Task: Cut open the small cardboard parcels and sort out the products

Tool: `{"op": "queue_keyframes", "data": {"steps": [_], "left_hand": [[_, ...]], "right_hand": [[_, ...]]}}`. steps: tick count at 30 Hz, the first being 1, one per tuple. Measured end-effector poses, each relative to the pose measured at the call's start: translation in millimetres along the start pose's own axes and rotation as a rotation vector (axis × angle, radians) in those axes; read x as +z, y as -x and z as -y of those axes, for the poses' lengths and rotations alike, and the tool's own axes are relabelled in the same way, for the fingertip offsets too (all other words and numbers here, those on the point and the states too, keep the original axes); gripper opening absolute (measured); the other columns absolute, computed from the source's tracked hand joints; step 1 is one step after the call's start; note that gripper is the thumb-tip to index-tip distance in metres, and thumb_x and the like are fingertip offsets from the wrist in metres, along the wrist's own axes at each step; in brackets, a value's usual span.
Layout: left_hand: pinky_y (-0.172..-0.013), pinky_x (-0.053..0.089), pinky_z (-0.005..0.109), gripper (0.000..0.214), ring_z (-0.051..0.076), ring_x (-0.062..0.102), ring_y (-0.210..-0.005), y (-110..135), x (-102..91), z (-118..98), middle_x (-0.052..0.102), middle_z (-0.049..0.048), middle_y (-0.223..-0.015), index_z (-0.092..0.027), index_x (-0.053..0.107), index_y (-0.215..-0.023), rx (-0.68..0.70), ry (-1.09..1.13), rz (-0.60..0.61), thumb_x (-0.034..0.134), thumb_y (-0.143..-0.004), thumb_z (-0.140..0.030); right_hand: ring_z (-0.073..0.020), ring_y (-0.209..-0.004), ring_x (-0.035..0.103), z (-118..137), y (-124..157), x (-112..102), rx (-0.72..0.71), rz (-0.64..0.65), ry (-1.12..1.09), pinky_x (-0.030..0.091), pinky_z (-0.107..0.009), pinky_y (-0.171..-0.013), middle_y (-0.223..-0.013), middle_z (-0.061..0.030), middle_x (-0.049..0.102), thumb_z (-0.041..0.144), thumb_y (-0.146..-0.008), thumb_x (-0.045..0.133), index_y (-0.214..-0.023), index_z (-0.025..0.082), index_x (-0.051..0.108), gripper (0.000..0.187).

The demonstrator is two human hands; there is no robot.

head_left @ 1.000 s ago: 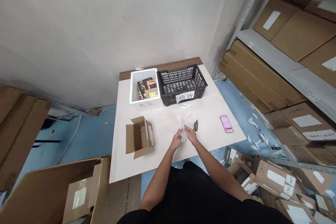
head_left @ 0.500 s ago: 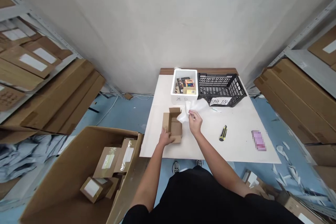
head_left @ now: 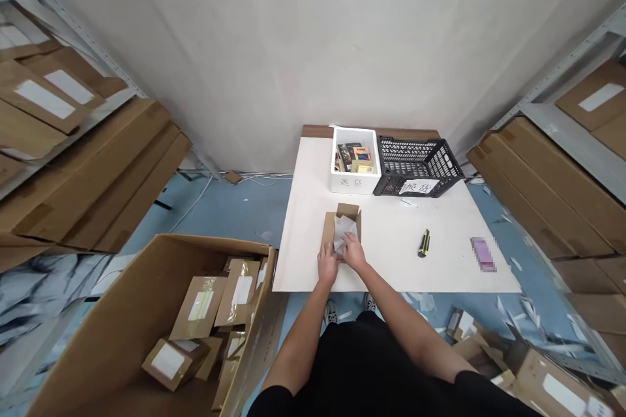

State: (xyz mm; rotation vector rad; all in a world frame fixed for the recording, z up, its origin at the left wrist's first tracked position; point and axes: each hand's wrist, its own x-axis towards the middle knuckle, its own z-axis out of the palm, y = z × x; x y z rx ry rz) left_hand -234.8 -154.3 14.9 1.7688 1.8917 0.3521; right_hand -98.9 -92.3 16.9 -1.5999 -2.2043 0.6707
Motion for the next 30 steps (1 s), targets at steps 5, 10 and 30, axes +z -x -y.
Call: {"op": "queue_keyframes", "data": {"steps": [5,10,30], "left_hand": [[-0.124,0.032,0.057,0.020,0.035,0.021,-0.161,-7,-8.5,-21,0.034,0.0024,-0.172,-0.027,0.080,-0.105,0.095,-0.033,-0.054,0.064,-0.094,-0.020],[-0.130,0.020,0.059,0.028,0.035,0.005,-0.164,-30,-4.4,-69,0.025,-0.0054,-0.175,-0.032,0.077,-0.119,0.261,-0.018,0.008,0.061,-0.097,-0.025],[-0.134,0.017,0.056,0.022,0.034,0.003,-0.164,35,191.0,-435,0.030,-0.0021,-0.173,-0.026,0.079,-0.109,0.983,-0.167,0.313,0.062,-0.096,-0.026]], "right_hand": [[-0.0300,-0.153,0.038,-23,41,-31,0.075,-0.161,0.039,0.036,-0.049,-0.125,-0.158,-0.0194,0.047,0.002,-0.077,0.052,-0.133,0.012,0.066,0.058],[-0.0327,-0.159,0.025,-35,72,-70,0.124,-0.306,0.081,0.033,-0.052,-0.127,-0.162,-0.0204,0.041,0.002,-0.081,0.053,-0.135,0.011,0.063,0.055],[-0.0325,-0.164,0.003,-255,332,-255,0.770,-0.724,0.169,0.016,-0.064,-0.127,-0.171,-0.0113,0.033,0.006,-0.087,0.062,-0.123,0.023,0.073,0.041]]}}
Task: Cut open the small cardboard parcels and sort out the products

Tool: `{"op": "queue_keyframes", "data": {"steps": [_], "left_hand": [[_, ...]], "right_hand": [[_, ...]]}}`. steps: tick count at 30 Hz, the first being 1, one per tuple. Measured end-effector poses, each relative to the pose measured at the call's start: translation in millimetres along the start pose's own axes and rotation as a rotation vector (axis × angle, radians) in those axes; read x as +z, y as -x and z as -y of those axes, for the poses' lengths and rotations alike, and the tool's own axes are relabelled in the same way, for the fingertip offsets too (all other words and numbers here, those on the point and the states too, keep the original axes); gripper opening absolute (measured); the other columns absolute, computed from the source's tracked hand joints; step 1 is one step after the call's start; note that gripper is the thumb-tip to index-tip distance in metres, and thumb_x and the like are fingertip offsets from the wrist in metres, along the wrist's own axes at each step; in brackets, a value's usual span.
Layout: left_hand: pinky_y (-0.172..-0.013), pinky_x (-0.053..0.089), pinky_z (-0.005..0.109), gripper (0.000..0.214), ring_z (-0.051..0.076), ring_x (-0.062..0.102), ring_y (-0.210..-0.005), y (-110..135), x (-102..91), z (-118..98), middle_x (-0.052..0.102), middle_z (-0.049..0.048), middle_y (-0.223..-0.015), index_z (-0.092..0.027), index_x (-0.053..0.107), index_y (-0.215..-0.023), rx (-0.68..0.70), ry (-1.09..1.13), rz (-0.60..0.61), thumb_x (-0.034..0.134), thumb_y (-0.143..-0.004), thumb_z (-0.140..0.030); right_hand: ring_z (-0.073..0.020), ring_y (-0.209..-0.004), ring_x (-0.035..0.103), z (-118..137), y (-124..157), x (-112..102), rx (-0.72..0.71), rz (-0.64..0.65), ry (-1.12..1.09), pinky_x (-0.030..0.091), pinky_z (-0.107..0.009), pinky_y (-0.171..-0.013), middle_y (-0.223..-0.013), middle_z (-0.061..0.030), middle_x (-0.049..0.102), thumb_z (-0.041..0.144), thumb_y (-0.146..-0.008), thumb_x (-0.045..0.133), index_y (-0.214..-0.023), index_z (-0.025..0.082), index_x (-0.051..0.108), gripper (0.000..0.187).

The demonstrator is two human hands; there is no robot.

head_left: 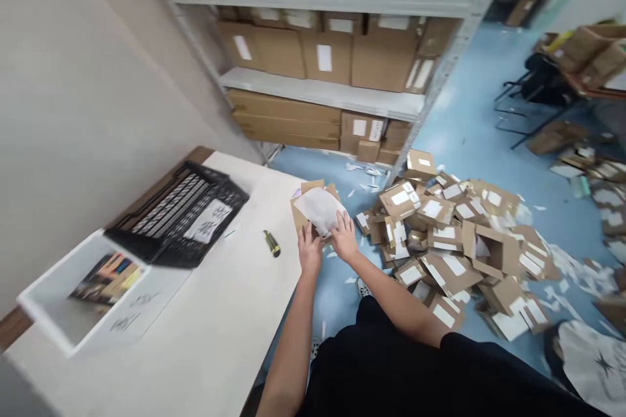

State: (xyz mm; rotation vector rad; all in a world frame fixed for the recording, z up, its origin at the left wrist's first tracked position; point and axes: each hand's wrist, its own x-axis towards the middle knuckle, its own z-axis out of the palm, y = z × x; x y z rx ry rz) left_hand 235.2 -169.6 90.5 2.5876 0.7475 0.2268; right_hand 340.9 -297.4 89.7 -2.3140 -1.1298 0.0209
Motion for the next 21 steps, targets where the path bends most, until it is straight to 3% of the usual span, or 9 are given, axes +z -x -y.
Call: {"op": "queue_keyframes", "data": {"steps": [3,8,11,14,17,19,21], "left_hand": [[-0.135,0.018,0.054,0.021,0.032,0.007,-0.164,-51,41.9,-73,0.034,-0.0032,-0.172,-0.027,0.080,-0.110,0.125,0.011,0.075,0.063,-0.096,-0.029],[-0.133,0.024,0.051,0.022,0.030,0.010,-0.164,-120,104.8,-202,0.031,-0.0044,-0.173,-0.026,0.081,-0.108,0.382,0.077,0.195,0.061,-0.097,-0.027],[-0.133,0.024,0.054,0.024,0.033,0.006,-0.164,-157,130.5,-284,0.027,-0.0028,-0.174,-0.025,0.080,-0.111,0.543,0.137,0.228,0.064,-0.094,-0.022],[-0.132,0.024,0.058,0.032,0.034,0.005,-0.164,-182,140.0,-354,0.025,0.0006,-0.175,-0.024,0.078,-0.121,0.669,0.194,0.199,0.062,-0.093,-0.017],[-0.132,0.025,0.058,0.041,0.032,0.010,-0.164,-190,136.8,-388,0.028,0.0007,-0.174,-0.024,0.074,-0.130,0.730,0.231,0.153,0.059,-0.093,-0.014],[-0.132,0.027,0.056,0.043,0.031,0.014,-0.163,-189,132.1,-388,0.031,0.0007,-0.173,-0.024,0.073,-0.130,0.717,0.236,0.135,0.057,-0.093,-0.012],[-0.131,0.029,0.055,0.043,0.031,0.018,-0.162,-188,127.1,-374,0.034,0.0016,-0.172,-0.024,0.074,-0.129,0.676,0.220,0.140,0.056,-0.093,-0.011]], "right_hand": [[-0.0349,-0.163,-0.002,-81,-1,-37,0.180,-0.064,0.031,0.019,-0.067,-0.124,-0.175,-0.0080,0.026,0.011,-0.091,0.065,-0.101,0.022,0.076,0.018],[-0.0362,-0.163,-0.003,-201,19,-121,0.386,-0.194,0.156,0.014,-0.068,-0.124,-0.175,-0.0071,0.025,0.019,-0.095,0.064,-0.099,0.022,0.076,0.013],[-0.0381,-0.163,-0.006,-259,26,-177,0.548,-0.258,0.235,0.009,-0.071,-0.123,-0.175,-0.0069,0.024,0.018,-0.092,0.065,-0.115,0.025,0.076,0.026],[-0.0409,-0.162,-0.010,-301,29,-222,0.708,-0.345,0.278,0.003,-0.075,-0.122,-0.176,-0.0074,0.021,0.013,-0.089,0.061,-0.137,0.027,0.067,0.050],[-0.0402,-0.162,-0.010,-323,33,-244,0.767,-0.408,0.305,0.003,-0.072,-0.124,-0.176,-0.0074,0.019,0.011,-0.086,0.056,-0.144,0.024,0.062,0.059],[-0.0400,-0.162,-0.006,-327,36,-243,0.781,-0.428,0.309,0.008,-0.069,-0.126,-0.175,-0.0094,0.022,0.011,-0.085,0.055,-0.142,0.021,0.063,0.058],[-0.0407,-0.162,-0.001,-325,36,-233,0.777,-0.431,0.290,0.014,-0.066,-0.126,-0.174,-0.0120,0.025,0.013,-0.085,0.056,-0.141,0.019,0.063,0.057]]}}
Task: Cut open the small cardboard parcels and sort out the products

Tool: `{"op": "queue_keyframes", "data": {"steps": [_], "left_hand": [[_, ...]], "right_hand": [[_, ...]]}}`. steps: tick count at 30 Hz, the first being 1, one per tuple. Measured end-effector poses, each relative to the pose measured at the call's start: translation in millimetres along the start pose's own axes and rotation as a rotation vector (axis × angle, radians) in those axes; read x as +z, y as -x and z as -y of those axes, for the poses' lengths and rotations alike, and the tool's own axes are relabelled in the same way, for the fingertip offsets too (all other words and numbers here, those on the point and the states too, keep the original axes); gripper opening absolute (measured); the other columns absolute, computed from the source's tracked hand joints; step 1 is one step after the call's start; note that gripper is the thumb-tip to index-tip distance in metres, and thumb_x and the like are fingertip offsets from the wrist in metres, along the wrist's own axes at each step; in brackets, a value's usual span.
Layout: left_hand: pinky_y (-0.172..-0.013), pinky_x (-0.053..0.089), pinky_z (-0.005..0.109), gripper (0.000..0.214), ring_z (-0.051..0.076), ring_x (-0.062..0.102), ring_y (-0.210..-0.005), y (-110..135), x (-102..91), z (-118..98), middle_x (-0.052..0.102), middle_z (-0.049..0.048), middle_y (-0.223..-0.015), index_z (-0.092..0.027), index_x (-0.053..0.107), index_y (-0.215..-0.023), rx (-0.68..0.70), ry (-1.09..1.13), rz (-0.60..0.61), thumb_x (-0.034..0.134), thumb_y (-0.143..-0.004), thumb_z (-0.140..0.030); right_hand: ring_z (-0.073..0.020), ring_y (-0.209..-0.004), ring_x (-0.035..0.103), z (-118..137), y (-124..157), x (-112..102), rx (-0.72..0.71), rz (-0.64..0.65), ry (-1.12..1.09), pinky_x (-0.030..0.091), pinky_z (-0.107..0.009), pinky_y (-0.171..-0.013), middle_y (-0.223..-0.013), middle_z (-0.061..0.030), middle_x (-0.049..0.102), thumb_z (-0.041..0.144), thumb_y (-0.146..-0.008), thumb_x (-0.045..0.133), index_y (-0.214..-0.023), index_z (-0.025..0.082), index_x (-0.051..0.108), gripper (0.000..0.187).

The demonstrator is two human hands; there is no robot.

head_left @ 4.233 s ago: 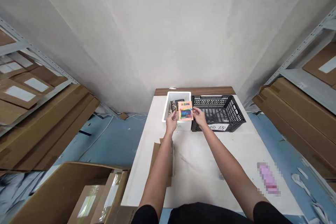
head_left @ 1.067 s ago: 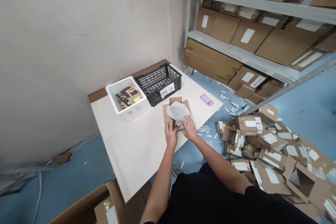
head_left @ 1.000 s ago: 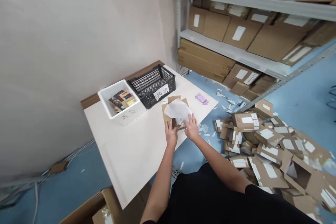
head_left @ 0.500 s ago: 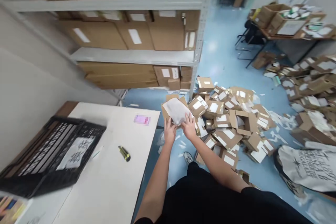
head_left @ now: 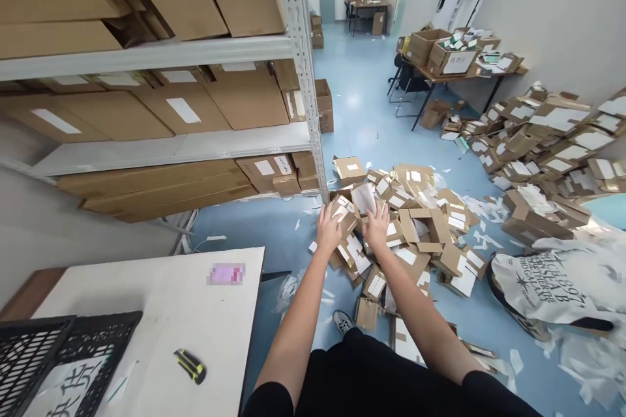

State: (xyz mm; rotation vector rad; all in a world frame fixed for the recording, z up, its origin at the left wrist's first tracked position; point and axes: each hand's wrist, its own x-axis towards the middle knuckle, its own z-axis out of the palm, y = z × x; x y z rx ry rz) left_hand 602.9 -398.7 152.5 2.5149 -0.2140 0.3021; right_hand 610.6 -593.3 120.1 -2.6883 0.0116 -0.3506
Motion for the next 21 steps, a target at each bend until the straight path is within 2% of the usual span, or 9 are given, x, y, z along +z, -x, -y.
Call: {"op": "queue_keyframes", "data": {"steps": [5,9,12,17,21], "left_hand": [[-0.128,0.036,0.055,0.043,0.033,0.027,-0.160,35,-24.3,37,0.039,0.0028,-0.169,-0.027,0.074,-0.128,-0.113,-0.071,-0.018,0.060,-0.090,-0.013],[-0.126,0.039,0.056,0.040,0.034,0.032,-0.157,69,-53.1,61,0.039,0.0049,-0.169,-0.027,0.075,-0.127,-0.184,-0.158,-0.059,0.064,-0.090,-0.017],[-0.126,0.040,0.056,0.043,0.033,0.033,-0.157,105,-80.0,77,0.039,0.0038,-0.169,-0.028,0.073,-0.130,-0.266,-0.212,-0.079,0.065,-0.089,-0.016],[-0.127,0.037,0.056,0.046,0.034,0.028,-0.159,197,-131.6,103,0.037,0.0044,-0.170,-0.027,0.072,-0.131,-0.462,-0.278,-0.183,0.066,-0.087,-0.014],[-0.128,0.035,0.058,0.047,0.035,0.025,-0.160,291,-170.8,101,0.036,0.0064,-0.170,-0.026,0.069,-0.134,-0.668,-0.326,-0.329,0.068,-0.088,-0.014]], "right_hand": [[-0.0414,-0.160,0.013,35,16,31,-0.153,0.024,-0.094,0.028,-0.062,-0.123,-0.170,-0.0159,0.031,0.013,-0.082,0.061,-0.138,0.017,0.062,0.056],[-0.0403,-0.159,0.019,88,28,55,-0.315,0.064,-0.196,0.033,-0.059,-0.122,-0.166,-0.0183,0.035,0.012,-0.082,0.061,-0.136,0.015,0.063,0.054],[-0.0395,-0.159,0.020,135,43,71,-0.422,0.135,-0.278,0.034,-0.059,-0.121,-0.166,-0.0185,0.037,0.011,-0.082,0.061,-0.137,0.016,0.063,0.056],[-0.0389,-0.160,0.017,220,89,87,-0.660,0.267,-0.390,0.035,-0.058,-0.121,-0.168,-0.0166,0.034,0.011,-0.083,0.061,-0.141,0.018,0.061,0.059],[-0.0389,-0.161,0.014,282,150,84,-0.892,0.401,-0.459,0.031,-0.059,-0.123,-0.172,-0.0145,0.027,0.013,-0.085,0.062,-0.147,0.020,0.058,0.063]]}}
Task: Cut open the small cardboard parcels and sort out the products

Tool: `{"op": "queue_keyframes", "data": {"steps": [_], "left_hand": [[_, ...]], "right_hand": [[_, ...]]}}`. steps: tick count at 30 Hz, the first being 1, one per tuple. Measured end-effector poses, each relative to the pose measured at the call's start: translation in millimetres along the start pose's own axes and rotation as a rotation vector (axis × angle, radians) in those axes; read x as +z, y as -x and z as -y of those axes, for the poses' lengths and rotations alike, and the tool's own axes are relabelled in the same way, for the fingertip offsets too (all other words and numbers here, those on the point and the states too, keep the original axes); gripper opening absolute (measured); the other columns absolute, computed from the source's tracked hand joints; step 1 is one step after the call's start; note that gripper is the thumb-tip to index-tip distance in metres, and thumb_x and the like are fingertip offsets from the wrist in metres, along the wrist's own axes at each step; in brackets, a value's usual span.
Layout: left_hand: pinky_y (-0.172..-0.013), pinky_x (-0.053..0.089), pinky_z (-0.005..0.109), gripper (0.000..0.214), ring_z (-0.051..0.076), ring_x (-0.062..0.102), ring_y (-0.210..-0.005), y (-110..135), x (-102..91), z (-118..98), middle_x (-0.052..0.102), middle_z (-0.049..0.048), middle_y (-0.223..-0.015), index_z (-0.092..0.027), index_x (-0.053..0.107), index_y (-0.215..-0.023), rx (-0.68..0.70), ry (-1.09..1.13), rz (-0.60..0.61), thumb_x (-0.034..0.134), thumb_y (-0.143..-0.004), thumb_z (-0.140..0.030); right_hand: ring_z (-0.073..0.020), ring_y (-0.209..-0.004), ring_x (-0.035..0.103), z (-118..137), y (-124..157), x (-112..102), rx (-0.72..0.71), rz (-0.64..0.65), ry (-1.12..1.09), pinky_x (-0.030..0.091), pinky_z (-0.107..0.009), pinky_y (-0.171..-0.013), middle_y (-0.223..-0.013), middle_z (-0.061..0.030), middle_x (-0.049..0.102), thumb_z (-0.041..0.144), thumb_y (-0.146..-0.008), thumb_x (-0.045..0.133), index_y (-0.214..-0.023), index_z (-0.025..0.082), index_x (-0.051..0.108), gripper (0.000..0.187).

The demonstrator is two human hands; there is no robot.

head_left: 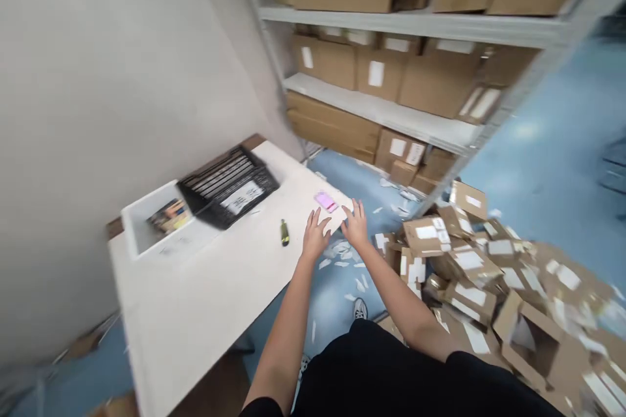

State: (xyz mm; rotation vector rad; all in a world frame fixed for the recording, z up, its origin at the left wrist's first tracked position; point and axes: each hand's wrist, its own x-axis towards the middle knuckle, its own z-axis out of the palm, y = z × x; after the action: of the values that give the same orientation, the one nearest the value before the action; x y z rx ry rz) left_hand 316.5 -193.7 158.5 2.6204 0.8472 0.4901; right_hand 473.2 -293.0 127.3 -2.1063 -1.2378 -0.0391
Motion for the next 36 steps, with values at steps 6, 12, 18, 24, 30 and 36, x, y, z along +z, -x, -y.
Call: {"op": "queue_keyframes", "data": {"steps": [6,12,18,24,30,36], "left_hand": [[-0.125,0.037,0.061,0.052,0.036,0.027,-0.159,127,-88.4,84,0.036,0.0097,-0.169,-0.025,0.065,-0.138,-0.315,-0.084,-0.198,0.070,-0.087,-0.015],[-0.124,0.040,0.057,0.051,0.036,0.032,-0.157,286,-153.8,156,0.038,0.0106,-0.168,-0.025,0.063,-0.139,-0.561,-0.118,-0.351,0.068,-0.089,-0.016],[-0.126,0.037,0.055,0.055,0.035,0.034,-0.156,458,-196.2,193,0.039,0.0105,-0.168,-0.024,0.062,-0.142,-0.783,-0.139,-0.468,0.069,-0.088,-0.018],[-0.127,0.037,0.052,0.051,0.033,0.039,-0.153,632,-227.8,202,0.041,0.0117,-0.167,-0.022,0.065,-0.140,-1.094,-0.166,-0.606,0.065,-0.089,-0.017],[-0.127,0.037,0.052,0.051,0.033,0.038,-0.154,743,-237.1,199,0.041,0.0093,-0.167,-0.025,0.065,-0.139,-1.373,-0.177,-0.754,0.066,-0.089,-0.019],[-0.128,0.034,0.052,0.058,0.032,0.037,-0.155,804,-239.5,208,0.039,0.0076,-0.168,-0.028,0.061,-0.145,-1.572,-0.153,-0.820,0.067,-0.088,-0.018]], "right_hand": [[-0.0374,-0.159,0.022,140,24,62,-0.318,0.166,-0.164,0.036,-0.058,-0.122,-0.170,-0.0152,0.029,0.015,-0.089,0.059,-0.149,0.019,0.056,0.060],[-0.0379,-0.155,0.030,287,101,123,-0.560,0.303,-0.277,0.039,-0.060,-0.120,-0.167,-0.0167,0.035,0.017,-0.089,0.058,-0.149,0.019,0.056,0.060],[-0.0366,-0.154,0.031,416,210,177,-0.774,0.508,-0.347,0.038,-0.059,-0.121,-0.168,-0.0172,0.033,0.019,-0.090,0.059,-0.153,0.018,0.052,0.063],[-0.0343,-0.155,0.031,524,328,218,-1.024,0.773,-0.398,0.036,-0.056,-0.124,-0.169,-0.0174,0.032,0.019,-0.089,0.061,-0.154,0.018,0.050,0.066],[-0.0334,-0.156,0.030,605,404,252,-1.232,0.918,-0.382,0.034,-0.053,-0.126,-0.170,-0.0166,0.028,0.017,-0.088,0.061,-0.156,0.017,0.049,0.069],[-0.0343,-0.155,0.031,676,451,298,-1.377,1.019,-0.363,0.036,-0.055,-0.124,-0.172,-0.0135,0.026,0.018,-0.089,0.061,-0.161,0.023,0.043,0.074]]}}
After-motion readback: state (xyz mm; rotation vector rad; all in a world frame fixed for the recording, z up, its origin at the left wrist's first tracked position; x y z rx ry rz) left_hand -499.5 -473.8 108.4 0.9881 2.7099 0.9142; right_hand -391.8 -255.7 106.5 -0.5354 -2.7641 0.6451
